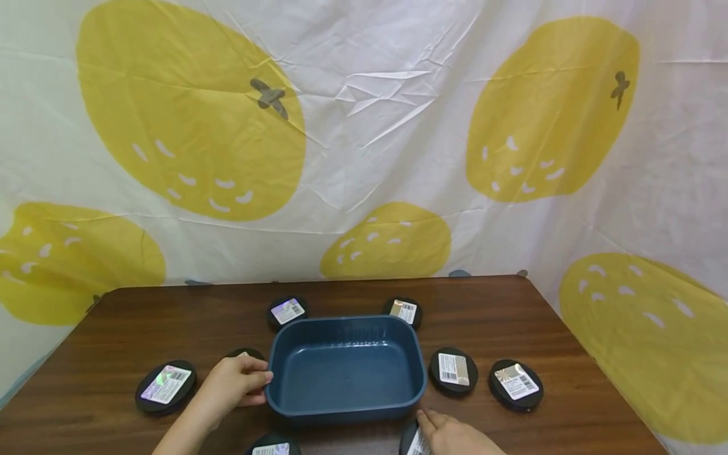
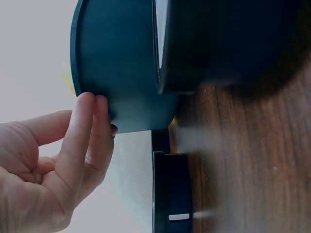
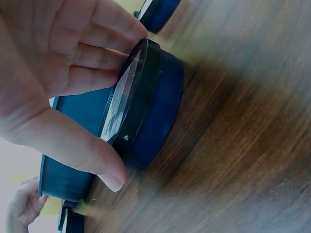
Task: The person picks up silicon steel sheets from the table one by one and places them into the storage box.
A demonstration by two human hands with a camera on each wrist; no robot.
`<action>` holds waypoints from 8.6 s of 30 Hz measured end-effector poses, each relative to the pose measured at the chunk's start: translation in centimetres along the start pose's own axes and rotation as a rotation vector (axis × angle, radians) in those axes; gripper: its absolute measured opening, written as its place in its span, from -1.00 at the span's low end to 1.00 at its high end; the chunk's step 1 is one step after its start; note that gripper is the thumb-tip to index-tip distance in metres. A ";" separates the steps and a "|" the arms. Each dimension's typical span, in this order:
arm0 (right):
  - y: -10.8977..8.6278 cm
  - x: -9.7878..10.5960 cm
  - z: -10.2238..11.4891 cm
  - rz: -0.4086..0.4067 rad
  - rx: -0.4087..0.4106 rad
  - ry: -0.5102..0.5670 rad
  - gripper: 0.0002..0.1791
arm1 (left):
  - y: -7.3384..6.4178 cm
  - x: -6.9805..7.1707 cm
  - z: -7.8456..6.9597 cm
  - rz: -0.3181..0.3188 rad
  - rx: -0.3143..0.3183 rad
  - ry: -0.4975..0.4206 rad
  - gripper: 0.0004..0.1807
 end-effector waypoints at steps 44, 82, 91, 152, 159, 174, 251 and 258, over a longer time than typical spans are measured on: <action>-1.1 5.9 1.9 0.062 -0.215 0.181 0.01 | 0.8 0.2 1.4 0.170 0.096 -0.265 -0.80; 7.9 10.4 2.0 0.017 -0.309 0.167 -0.01 | 1.1 0.1 1.6 0.239 0.100 -0.295 -0.82; 8.6 8.8 1.4 0.033 -0.320 0.151 -0.01 | 1.1 0.1 1.6 0.225 0.098 -0.303 -0.82; 10.3 4.9 2.2 -0.038 -0.199 -0.024 -0.38 | 1.1 0.2 1.6 0.273 0.096 -0.336 -0.82; 10.2 4.9 2.2 -0.028 -0.213 -0.019 -0.35 | 1.2 0.2 1.6 0.279 0.096 -0.341 -0.82; 9.4 5.2 2.2 0.069 -0.262 0.068 -0.06 | 1.0 0.0 1.9 0.288 0.103 -0.347 -0.81; 1.0 4.8 -5.1 -0.192 -0.312 0.048 0.26 | 1.4 0.3 2.0 0.326 0.111 -0.354 -0.83; 1.4 4.7 -6.2 -0.179 -0.312 0.091 0.26 | 1.4 0.3 2.0 0.330 0.108 -0.368 -0.83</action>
Point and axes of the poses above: each hand's wrist, its own y-axis towards the middle knuckle, its own x-axis out of the back of the hand, z = x × y, the point moved 3 cm from there along y, towards the middle knuckle, and after that the axes turned 7 degrees about -x, right-handed, at the moved point
